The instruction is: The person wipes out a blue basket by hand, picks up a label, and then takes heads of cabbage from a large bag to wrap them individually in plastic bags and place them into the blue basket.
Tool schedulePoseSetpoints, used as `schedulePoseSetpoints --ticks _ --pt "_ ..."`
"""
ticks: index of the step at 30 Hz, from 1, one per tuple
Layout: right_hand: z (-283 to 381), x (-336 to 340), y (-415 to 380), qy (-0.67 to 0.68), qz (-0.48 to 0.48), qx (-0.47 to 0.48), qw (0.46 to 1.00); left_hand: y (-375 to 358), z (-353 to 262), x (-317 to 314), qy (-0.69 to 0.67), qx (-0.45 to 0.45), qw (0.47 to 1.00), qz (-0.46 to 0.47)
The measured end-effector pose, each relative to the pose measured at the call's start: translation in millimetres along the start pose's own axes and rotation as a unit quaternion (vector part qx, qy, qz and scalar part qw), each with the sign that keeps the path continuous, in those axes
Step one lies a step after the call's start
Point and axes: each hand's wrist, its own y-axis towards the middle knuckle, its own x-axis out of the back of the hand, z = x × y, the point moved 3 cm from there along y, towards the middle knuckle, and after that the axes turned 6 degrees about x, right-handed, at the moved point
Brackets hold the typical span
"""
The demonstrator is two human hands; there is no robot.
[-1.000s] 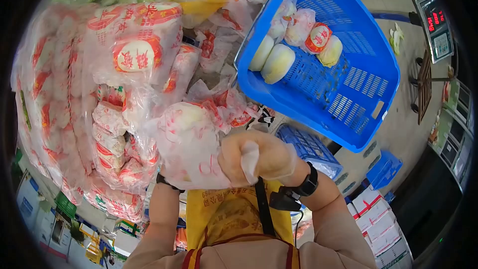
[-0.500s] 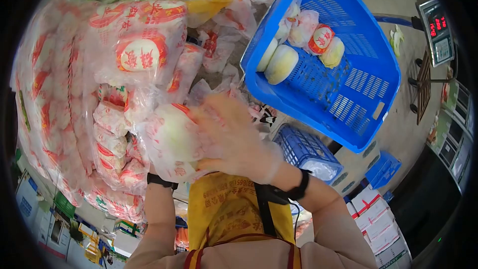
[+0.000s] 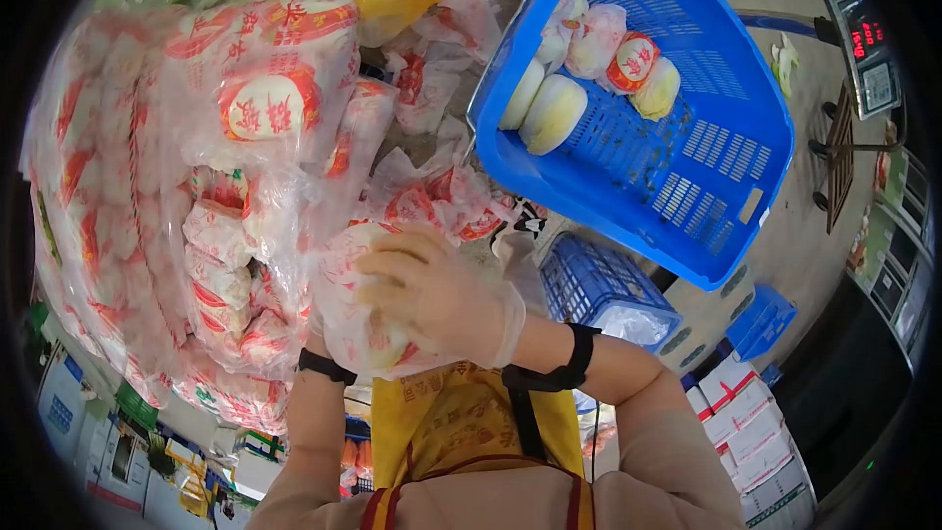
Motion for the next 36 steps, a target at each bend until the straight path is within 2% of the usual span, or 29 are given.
schedulePoseSetpoints --ticks 1,2,3,4,5,7,8,10,11,12,13,15,17,18,20,23,24,25,27,28,29,30,31,33,34,36 --pt "-14.0 -1.4 -2.5 0.060 -0.008 -0.002 0.998 4.1 -2.5 0.6 0.000 -0.002 1.000 0.002" --pt "-21.8 -2.8 -5.0 0.122 -0.017 -0.007 0.992 6.3 -5.8 3.3 0.092 -0.009 0.996 0.002" --pt "-27.3 2.4 -0.3 0.249 -0.072 -0.226 0.939 5.4 -6.5 4.9 0.184 -0.013 0.983 0.000" --pt "-29.5 4.0 0.9 0.358 -0.122 -0.428 0.821 3.0 -5.6 4.7 0.213 -0.010 0.977 -0.001" --pt "-35.3 3.9 3.4 0.359 -0.126 -0.427 0.820 0.8 -3.7 3.2 0.207 -0.007 0.978 -0.001" --pt "-54.2 5.6 8.7 0.252 -0.091 -0.397 0.878 -1.6 1.5 1.2 0.156 0.001 0.988 -0.006" --pt "-65.5 -1.3 5.8 0.253 -0.092 -0.401 0.876 -2.7 5.2 0.7 0.132 0.000 0.991 -0.011" --pt "-94.7 -37.1 -17.5 0.312 0.024 -0.527 0.790 -3.5 7.9 -2.6 0.101 -0.008 0.995 -0.018" --pt "-108.5 -52.7 -42.5 0.312 0.020 -0.525 0.791 -5.0 7.4 -4.4 0.089 -0.018 0.996 -0.021" --pt "-122.9 -67.4 -73.1 0.195 0.105 -0.467 0.856 -6.3 6.7 -6.1 0.078 -0.027 0.996 -0.025" --pt "-127.0 -72.9 -91.4 0.073 0.187 -0.397 0.895 -6.1 4.3 -8.5 0.069 -0.037 0.997 -0.028" --pt "-105.1 -38.8 -93.5 0.167 -0.076 -0.476 0.860 -3.0 -2.8 -12.2 0.053 -0.057 0.996 -0.039" --pt "-72.6 2.4 -78.3 0.195 -0.314 -0.424 0.827 4.3 -6.3 -18.7 0.044 -0.068 0.996 -0.048" --pt "-69.1 11.8 -77.4 0.189 -0.316 -0.427 0.826 8.6 -4.5 -24.0 0.040 -0.073 0.995 -0.055" --pt "-64.5 19.9 -76.1 0.297 -0.244 -0.465 0.798 17.6 2.7 -32.4 0.059 -0.048 0.996 -0.040" --pt "-62.4 17.7 -71.9 0.465 -0.129 -0.491 0.726 23.0 10.8 -38.4 0.091 -0.023 0.995 -0.024" --pt "-72.6 20.5 -80.4 0.450 -0.173 -0.501 0.719 22.2 14.3 -39.0 0.096 -0.020 0.995 -0.023" --pt "-86.5 7.7 -97.3 0.455 -0.176 -0.501 0.715 23.2 17.3 -37.4 0.095 -0.017 0.995 -0.023" --pt "-109.6 -11.7 -119.6 0.218 -0.032 -0.520 0.825 24.5 18.1 -38.3 0.096 -0.023 0.995 -0.022" --pt "-107.1 -10.9 -123.1 0.219 -0.037 -0.520 0.825 26.9 18.0 -38.9 0.100 -0.027 0.994 -0.022" --pt "-99.8 -11.6 -126.8 0.338 -0.132 -0.513 0.778 27.3 18.3 -38.6 0.096 -0.032 0.995 -0.022" --pt "-90.1 -10.6 -128.8 0.449 -0.220 -0.497 0.709 27.9 19.5 -38.9 0.097 -0.037 0.994 -0.025" --pt "-84.2 -16.2 -141.8 0.453 -0.221 -0.502 0.703 28.8 21.8 -37.4 0.098 -0.037 0.994 -0.029" --pt "-77.3 -20.3 -154.5 0.440 -0.173 -0.317 0.822 30.8 23.4 -38.2 0.103 -0.036 0.994 -0.031" --pt "-73.1 -4.7 -145.6 0.439 -0.178 -0.316 0.822 33.3 24.4 -39.1 0.105 -0.037 0.993 -0.030" --pt "-60.2 23.6 -121.6 0.529 -0.088 -0.445 0.717 38.4 27.9 -41.5 0.108 -0.037 0.993 -0.028"
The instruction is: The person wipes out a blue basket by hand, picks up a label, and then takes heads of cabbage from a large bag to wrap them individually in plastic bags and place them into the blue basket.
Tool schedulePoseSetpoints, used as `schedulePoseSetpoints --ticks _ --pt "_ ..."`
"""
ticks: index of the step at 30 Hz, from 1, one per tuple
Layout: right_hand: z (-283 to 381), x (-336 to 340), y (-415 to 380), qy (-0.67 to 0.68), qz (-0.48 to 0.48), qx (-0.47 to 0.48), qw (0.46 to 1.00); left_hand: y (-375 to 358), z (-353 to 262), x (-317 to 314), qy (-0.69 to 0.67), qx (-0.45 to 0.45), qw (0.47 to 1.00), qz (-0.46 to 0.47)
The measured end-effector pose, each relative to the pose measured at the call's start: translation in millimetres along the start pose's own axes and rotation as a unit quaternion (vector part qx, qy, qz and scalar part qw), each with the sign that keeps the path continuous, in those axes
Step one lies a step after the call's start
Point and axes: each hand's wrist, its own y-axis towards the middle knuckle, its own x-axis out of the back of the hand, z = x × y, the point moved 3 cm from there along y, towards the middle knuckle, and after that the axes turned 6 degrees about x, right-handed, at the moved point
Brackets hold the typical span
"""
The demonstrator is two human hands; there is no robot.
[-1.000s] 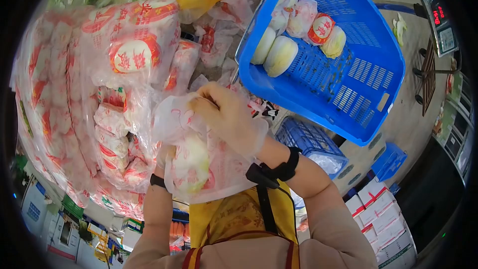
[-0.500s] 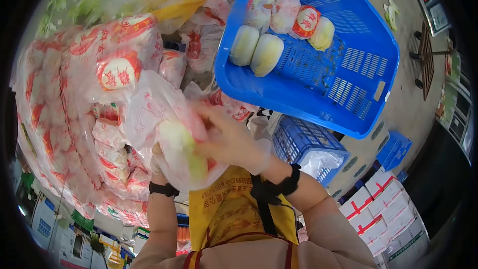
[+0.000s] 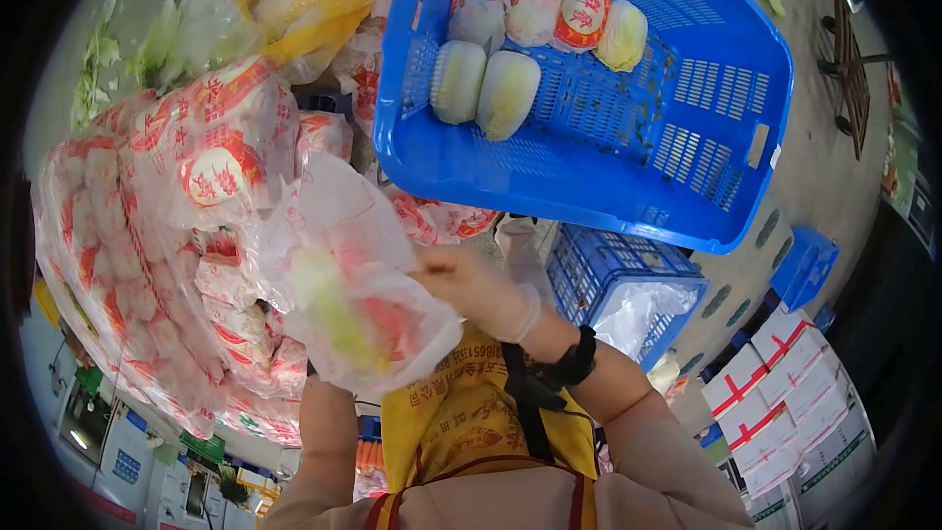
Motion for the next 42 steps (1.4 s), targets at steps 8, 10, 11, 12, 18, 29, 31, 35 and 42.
schedulePoseSetpoints --ticks 8,10,11,12,18,29,31,35,42 --pt "-207.2 102.0 -3.6 -0.493 -0.008 -0.043 0.869 15.4 22.3 -15.0 0.043 0.019 0.999 0.005" --pt "-115.5 87.1 -22.3 -0.263 -0.211 0.012 0.941 17.7 24.7 -16.1 0.072 0.018 0.997 0.007" --pt "-66.5 81.8 -37.7 -0.009 -0.392 0.067 0.917 18.6 26.8 -14.9 0.094 0.018 0.995 0.009" --pt "-40.0 69.0 -45.8 0.011 -0.288 0.079 0.954 20.9 28.6 -14.8 0.139 0.017 0.990 0.015" --pt "-5.1 52.7 -32.0 0.077 0.039 0.142 0.986 44.3 58.1 -95.4 0.280 -0.049 0.956 -0.071" --pt "6.9 119.4 -52.1 0.287 0.065 0.096 0.951 63.7 93.3 -185.0 0.116 -0.119 0.978 -0.123" --pt "16.0 129.8 -57.9 0.426 0.135 0.136 0.884 66.2 95.2 -206.9 0.103 -0.137 0.976 -0.133" --pt "32.0 129.4 -74.1 0.336 0.044 0.091 0.937 78.2 108.7 -203.3 0.123 -0.141 0.973 -0.132" --pt "11.2 162.9 -94.4 0.270 0.008 0.111 0.956 83.4 119.1 -220.2 0.208 -0.191 0.952 -0.119"
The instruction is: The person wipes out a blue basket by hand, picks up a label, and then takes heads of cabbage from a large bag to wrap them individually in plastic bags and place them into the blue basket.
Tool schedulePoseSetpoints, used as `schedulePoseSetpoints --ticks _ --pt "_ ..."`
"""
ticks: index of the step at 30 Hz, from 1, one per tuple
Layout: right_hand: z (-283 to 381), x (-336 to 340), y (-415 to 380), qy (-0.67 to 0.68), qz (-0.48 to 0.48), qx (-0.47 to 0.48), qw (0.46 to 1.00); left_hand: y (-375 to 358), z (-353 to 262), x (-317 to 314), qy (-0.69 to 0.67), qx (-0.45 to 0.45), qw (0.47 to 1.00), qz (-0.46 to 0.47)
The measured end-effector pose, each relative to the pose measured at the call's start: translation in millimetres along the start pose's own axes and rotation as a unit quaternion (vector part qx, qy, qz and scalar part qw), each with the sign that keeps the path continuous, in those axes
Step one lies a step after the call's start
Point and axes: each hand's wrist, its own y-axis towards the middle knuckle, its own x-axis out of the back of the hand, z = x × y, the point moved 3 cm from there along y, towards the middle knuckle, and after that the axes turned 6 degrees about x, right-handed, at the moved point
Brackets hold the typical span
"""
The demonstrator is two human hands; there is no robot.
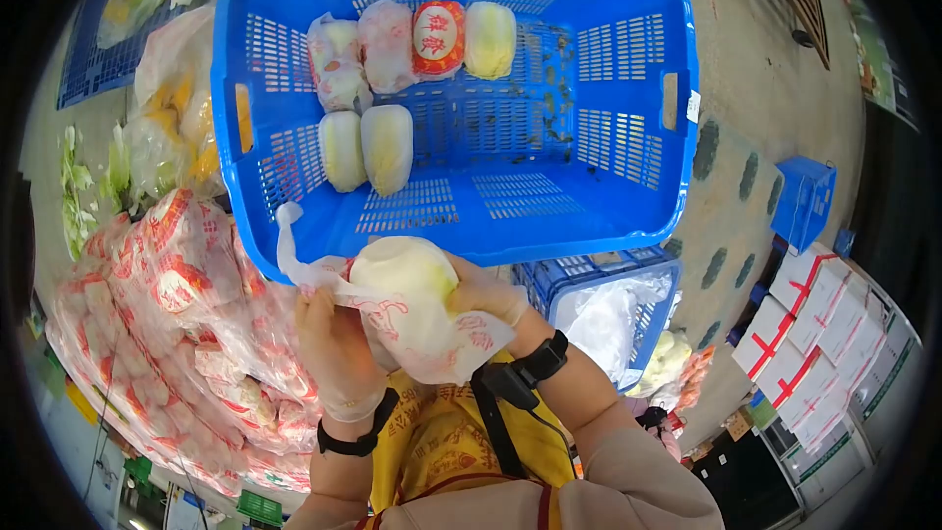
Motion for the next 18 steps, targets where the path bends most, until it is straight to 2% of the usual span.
schedulePoseSetpoints --ticks 1,2,3,5,6,7,8,9,10,11,12,13,15,16,18 --pt "2.9 0.6 -9.7 0.004 -0.058 0.002 0.998 -5.8 -3.5 -2.8 0.289 -0.129 0.949 0.003" --pt "3.3 2.5 -20.7 0.009 -0.115 0.004 0.993 -11.4 -4.1 -9.6 0.548 -0.246 0.800 0.005" --pt "-17.4 22.6 -30.5 0.012 -0.116 0.005 0.993 -9.2 -5.1 -9.1 0.550 -0.246 0.798 0.007" --pt "-70.9 84.3 -47.9 -0.119 -0.182 -0.014 0.976 0.7 -12.7 -1.3 0.407 -0.225 0.885 -0.036" --pt "-25.9 70.6 -44.2 -0.539 -0.092 -0.092 0.832 4.1 -13.6 -7.2 0.408 -0.225 0.884 -0.035" --pt "-11.8 68.1 -46.1 -0.539 -0.093 -0.090 0.832 7.7 -20.1 -14.8 0.263 -0.272 0.925 -0.030" --pt "-1.2 64.2 -47.2 -0.501 -0.072 -0.018 0.862 9.4 -26.6 -19.7 0.112 -0.311 0.943 -0.023" --pt "7.2 60.0 -49.2 -0.459 -0.050 0.054 0.885 9.8 -32.5 -23.4 0.114 -0.311 0.943 -0.021" --pt "12.6 58.7 -49.8 -0.457 -0.053 0.055 0.886 10.7 -36.4 -34.8 0.311 -0.284 0.904 0.078" --pt "15.1 59.4 -48.5 -0.300 -0.076 0.014 0.951 12.0 -36.2 -42.8 0.491 -0.244 0.818 0.173" --pt "20.1 58.1 -45.6 -0.135 -0.094 -0.025 0.986 15.8 -33.3 -45.5 0.576 -0.160 0.756 0.266" --pt "34.8 50.1 -42.3 -0.136 -0.093 -0.020 0.986 21.5 -28.7 -39.8 0.577 -0.164 0.755 0.267" --pt "64.8 31.9 -39.6 -0.329 -0.045 0.051 0.942 28.0 -9.0 -28.4 0.588 -0.242 0.701 0.323" --pt "57.5 43.6 -42.7 -0.329 -0.046 0.052 0.942 14.9 -11.5 -43.7 0.591 -0.313 0.702 0.245" --pt "32.7 71.7 -47.1 -0.073 -0.078 -0.015 0.994 -7.0 -1.4 -58.8 0.586 -0.329 0.688 0.273"
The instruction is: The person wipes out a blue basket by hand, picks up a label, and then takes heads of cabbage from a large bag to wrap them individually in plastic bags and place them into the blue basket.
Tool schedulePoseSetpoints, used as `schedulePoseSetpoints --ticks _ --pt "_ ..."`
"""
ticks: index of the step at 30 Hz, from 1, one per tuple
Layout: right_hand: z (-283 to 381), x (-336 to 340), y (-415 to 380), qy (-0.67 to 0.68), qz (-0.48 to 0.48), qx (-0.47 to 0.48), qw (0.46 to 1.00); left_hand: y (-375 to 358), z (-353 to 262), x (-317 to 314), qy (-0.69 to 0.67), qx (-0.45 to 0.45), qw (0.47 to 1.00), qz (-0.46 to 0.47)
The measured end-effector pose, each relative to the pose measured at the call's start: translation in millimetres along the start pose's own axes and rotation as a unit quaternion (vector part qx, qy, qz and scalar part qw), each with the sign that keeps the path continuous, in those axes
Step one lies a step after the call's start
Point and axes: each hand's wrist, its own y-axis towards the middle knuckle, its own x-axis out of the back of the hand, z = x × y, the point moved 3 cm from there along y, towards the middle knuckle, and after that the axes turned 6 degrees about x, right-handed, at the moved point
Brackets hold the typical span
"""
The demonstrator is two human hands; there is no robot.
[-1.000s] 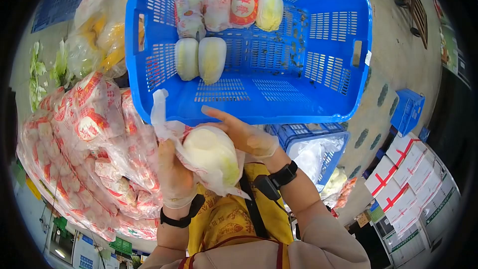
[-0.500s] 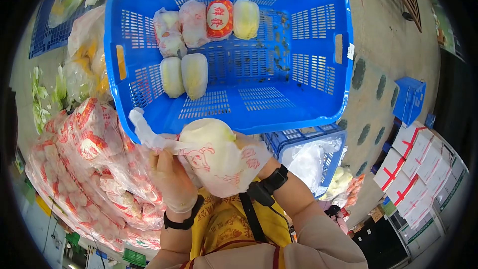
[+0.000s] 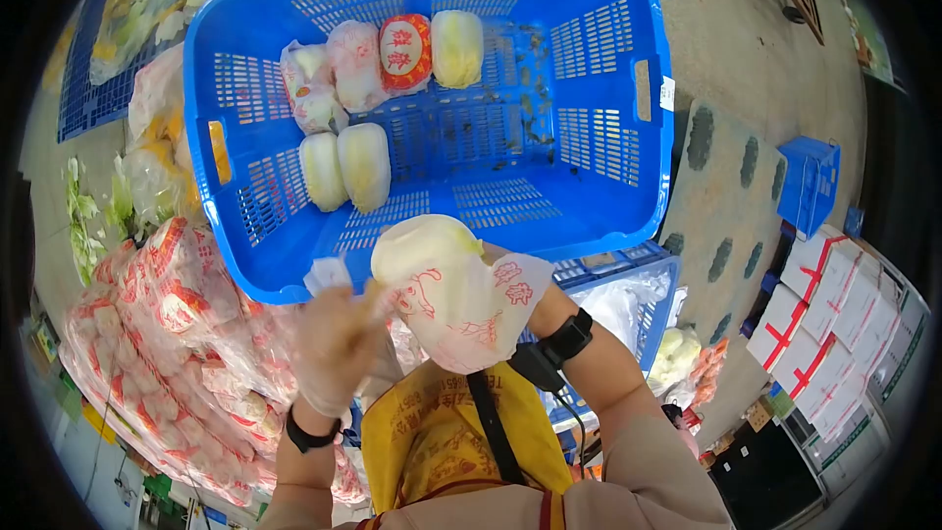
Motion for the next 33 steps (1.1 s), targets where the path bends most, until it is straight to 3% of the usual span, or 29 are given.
schedulePoseSetpoints --ticks 3,4,5,7,9,11,13,14,15,17,18,21,22,23,25,26,28,29,30,31,32,33 --pt "-19.5 -1.7 -2.2 0.187 0.003 -0.036 0.982 -3.2 -2.1 -7.8 -0.058 -0.038 0.997 0.033" --pt "-21.1 -5.6 -3.4 0.220 0.006 -0.042 0.975 -1.6 5.3 -6.2 -0.256 0.080 0.963 -0.039" --pt "-24.7 -9.3 -3.0 0.241 0.009 -0.044 0.970 -3.4 12.9 -6.7 -0.437 0.195 0.871 -0.109" --pt "-26.5 -12.0 -2.0 0.263 0.010 -0.042 0.964 1.5 4.6 -7.6 -0.384 0.159 0.904 -0.100" --pt "-31.0 -9.0 -4.7 0.278 0.007 -0.045 0.960 5.1 -13.9 -3.3 -0.128 0.031 0.985 -0.109" --pt "-31.2 -4.9 -10.7 0.277 0.002 -0.046 0.960 4.6 -9.5 -2.9 -0.131 0.064 0.982 -0.121" --pt "-31.9 -2.8 -13.7 0.274 -0.001 -0.041 0.961 10.3 -5.0 -1.8 -0.264 0.358 0.884 -0.145" --pt "-32.4 -2.8 -13.6 0.276 0.000 -0.035 0.961 16.7 -15.9 -2.3 -0.338 0.378 0.858 -0.082" --pt "-33.6 -3.1 -13.2 0.277 0.003 -0.030 0.960 15.3 -9.6 -2.2 -0.340 0.370 0.860 -0.086" --pt "-36.4 -3.6 -6.4 0.276 0.017 -0.021 0.961 10.9 10.6 -2.7 -0.189 0.243 0.950 0.052" --pt "-40.3 -4.7 -3.2 0.278 0.025 -0.019 0.960 7.5 19.2 0.4 -0.127 0.234 0.959 0.100" --pt "-55.8 -2.1 -6.4 0.346 0.051 -0.019 0.937 12.6 2.5 3.8 -0.115 0.160 0.973 0.117" --pt "-54.6 -2.3 -8.6 0.316 0.084 0.039 0.944 17.7 -5.0 5.5 -0.069 0.077 0.987 0.120" --pt "-53.1 -2.3 -9.7 0.285 0.115 0.097 0.947 17.0 -7.3 2.6 -0.068 0.077 0.988 0.119" --pt "-40.7 -13.3 -9.6 0.310 0.077 0.104 0.942 11.6 -12.7 1.6 -0.168 0.055 0.984 0.027" --pt "-34.2 -17.9 -7.8 0.335 0.038 0.110 0.935 6.6 -11.5 4.2 -0.168 0.055 0.984 0.027" --pt "-24.1 -20.9 3.7 0.335 -0.020 0.075 0.939 -7.7 -2.3 7.2 -0.379 0.138 0.906 0.126" --pt "-23.7 -18.7 6.2 0.334 -0.081 0.040 0.938 -13.5 1.3 11.5 -0.382 0.146 0.903 0.130" --pt "-22.1 -16.4 7.9 0.339 -0.088 0.034 0.936 -20.9 4.8 10.5 -0.389 0.187 0.875 0.221" --pt "-15.8 -11.6 12.5 0.318 -0.074 0.071 0.942 -27.3 6.5 7.5 -0.392 0.222 0.838 0.307" --pt "-9.9 -6.8 17.5 0.296 -0.058 0.109 0.947 -33.9 10.0 4.7 -0.394 0.224 0.837 0.308" --pt "-8.0 2.6 22.2 0.294 -0.057 0.108 0.948 -47.6 19.3 -6.1 -0.324 0.263 0.830 0.370"
